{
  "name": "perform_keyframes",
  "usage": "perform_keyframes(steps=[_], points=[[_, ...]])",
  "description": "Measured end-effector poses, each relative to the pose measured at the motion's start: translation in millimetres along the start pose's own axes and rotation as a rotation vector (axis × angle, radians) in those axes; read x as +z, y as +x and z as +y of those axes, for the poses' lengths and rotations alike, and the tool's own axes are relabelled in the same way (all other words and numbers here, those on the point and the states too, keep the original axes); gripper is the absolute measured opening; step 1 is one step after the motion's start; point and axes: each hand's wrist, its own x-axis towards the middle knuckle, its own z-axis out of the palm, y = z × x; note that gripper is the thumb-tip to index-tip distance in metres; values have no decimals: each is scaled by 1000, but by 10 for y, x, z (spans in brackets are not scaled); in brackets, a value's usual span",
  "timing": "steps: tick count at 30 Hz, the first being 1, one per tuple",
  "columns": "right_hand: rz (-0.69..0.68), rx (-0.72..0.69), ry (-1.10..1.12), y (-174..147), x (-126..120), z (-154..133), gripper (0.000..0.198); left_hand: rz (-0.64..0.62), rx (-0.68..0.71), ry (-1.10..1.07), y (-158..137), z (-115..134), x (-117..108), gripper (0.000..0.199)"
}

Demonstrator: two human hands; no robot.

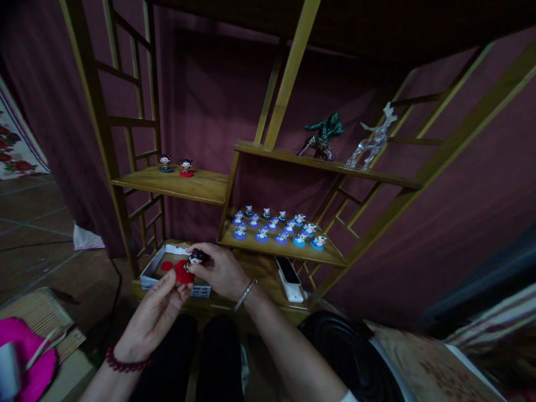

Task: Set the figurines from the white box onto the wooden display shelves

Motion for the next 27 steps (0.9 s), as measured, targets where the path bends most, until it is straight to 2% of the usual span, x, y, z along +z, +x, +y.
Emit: perform_keyframes(steps=[14, 21, 27], points=[[-99, -163, -271, 55, -53, -124, 27, -63, -9, 1, 1, -19, -65, 11], [-129, -166, -311, 65, -80, -157, 24, -55, -9, -12, -23, -22, -47, 11], [-232, -155, -359, 130, -214, -297, 21, -122, -8, 37, -65, 10, -5, 14]])
